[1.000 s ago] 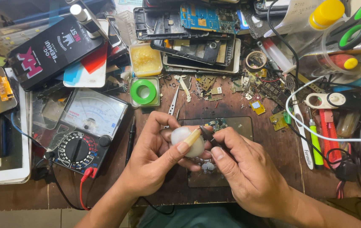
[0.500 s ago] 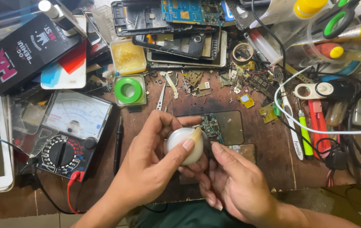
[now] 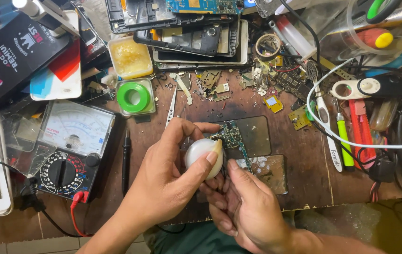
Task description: Soldering small components onto a mobile phone circuit board using a soldering iron and tweezers
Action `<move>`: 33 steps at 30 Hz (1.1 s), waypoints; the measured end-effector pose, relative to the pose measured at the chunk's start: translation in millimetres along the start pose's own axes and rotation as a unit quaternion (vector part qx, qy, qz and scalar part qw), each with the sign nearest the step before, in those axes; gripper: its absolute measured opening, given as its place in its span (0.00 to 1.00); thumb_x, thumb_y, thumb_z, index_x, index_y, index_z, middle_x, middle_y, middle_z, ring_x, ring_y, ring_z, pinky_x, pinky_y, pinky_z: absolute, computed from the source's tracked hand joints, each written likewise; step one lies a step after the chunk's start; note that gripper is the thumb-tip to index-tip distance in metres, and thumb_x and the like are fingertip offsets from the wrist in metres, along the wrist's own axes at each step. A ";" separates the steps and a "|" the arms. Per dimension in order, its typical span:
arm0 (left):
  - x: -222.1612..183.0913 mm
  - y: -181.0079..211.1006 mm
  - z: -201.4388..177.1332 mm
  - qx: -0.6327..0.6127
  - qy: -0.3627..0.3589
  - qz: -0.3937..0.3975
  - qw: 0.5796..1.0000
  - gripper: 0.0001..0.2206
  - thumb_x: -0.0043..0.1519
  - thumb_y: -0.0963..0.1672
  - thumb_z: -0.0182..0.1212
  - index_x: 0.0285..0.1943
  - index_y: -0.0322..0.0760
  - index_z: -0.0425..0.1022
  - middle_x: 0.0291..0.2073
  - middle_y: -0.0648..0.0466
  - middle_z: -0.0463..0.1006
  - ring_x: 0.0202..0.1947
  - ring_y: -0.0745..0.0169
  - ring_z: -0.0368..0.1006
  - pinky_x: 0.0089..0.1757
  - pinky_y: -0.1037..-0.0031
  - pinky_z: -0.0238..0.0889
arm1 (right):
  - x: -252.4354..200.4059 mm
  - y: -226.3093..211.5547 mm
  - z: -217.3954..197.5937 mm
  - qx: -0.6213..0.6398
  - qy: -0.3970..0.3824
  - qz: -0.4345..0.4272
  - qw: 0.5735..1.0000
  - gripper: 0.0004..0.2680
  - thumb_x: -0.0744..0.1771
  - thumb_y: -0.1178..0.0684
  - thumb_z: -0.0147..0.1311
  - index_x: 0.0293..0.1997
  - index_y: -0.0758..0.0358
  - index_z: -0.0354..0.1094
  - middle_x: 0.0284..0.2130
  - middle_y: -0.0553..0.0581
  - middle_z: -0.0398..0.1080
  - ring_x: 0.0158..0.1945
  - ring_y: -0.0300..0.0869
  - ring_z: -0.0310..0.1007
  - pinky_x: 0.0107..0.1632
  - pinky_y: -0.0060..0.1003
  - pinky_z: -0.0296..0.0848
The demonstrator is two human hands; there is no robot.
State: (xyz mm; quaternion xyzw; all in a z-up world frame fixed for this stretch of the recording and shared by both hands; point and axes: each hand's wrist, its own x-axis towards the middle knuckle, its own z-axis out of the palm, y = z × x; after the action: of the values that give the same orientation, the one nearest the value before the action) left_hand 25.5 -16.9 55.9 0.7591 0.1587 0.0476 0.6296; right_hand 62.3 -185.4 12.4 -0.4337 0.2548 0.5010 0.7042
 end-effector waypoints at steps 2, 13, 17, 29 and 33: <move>2.4 -1.9 -0.5 0.030 -0.011 -0.004 0.999 0.10 0.62 0.47 0.56 0.43 0.41 0.61 0.53 0.53 0.84 0.40 0.70 0.76 0.41 0.74 0.67 | 0.9 -2.6 -1.0 0.003 -0.026 0.016 1.000 0.18 0.71 0.38 0.40 0.40 0.69 0.62 0.24 0.61 0.56 0.16 0.39 0.48 0.14 0.30 0.45; 8.5 1.7 0.2 0.018 -0.034 -0.008 0.999 0.10 0.63 0.48 0.55 0.44 0.40 0.65 0.47 0.57 0.85 0.34 0.70 0.76 0.35 0.75 0.68 | 2.4 -10.5 -8.6 0.022 -0.038 0.081 0.996 0.18 0.71 0.36 0.41 0.35 0.63 0.58 0.20 0.58 0.53 0.10 0.41 0.48 0.11 0.31 0.39; 10.8 -0.4 0.4 0.020 -0.038 -0.007 0.999 0.10 0.63 0.48 0.56 0.44 0.41 0.64 0.46 0.58 0.85 0.30 0.70 0.74 0.32 0.75 0.68 | 3.4 -12.0 -13.4 0.031 -0.071 0.096 0.992 0.18 0.71 0.34 0.40 0.35 0.60 0.56 0.21 0.56 0.53 0.12 0.39 0.46 0.11 0.31 0.41; 6.8 -0.6 -1.2 -0.009 -0.033 0.014 0.999 0.10 0.64 0.47 0.55 0.45 0.39 0.64 0.47 0.52 0.84 0.39 0.69 0.79 0.36 0.76 0.69 | 0.4 -15.6 -10.9 0.021 -0.044 0.091 0.995 0.19 0.71 0.34 0.40 0.42 0.64 0.63 0.21 0.55 0.53 0.12 0.39 0.48 0.15 0.31 0.44; 3.1 -0.7 -7.1 -0.015 -0.026 0.025 0.999 0.10 0.65 0.47 0.55 0.45 0.39 0.62 0.51 0.50 0.84 0.42 0.70 0.79 0.37 0.77 0.68 | -3.9 -26.0 -7.0 -0.034 -0.105 0.027 0.994 0.19 0.71 0.41 0.39 0.44 0.74 0.66 0.20 0.63 0.57 0.12 0.45 0.55 0.13 0.34 0.45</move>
State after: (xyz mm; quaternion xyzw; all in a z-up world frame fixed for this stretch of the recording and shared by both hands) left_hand 26.4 -9.3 56.3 0.7543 0.1222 0.0458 0.6434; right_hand 85.5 -196.5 21.3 -0.3955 0.1741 0.5709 0.6982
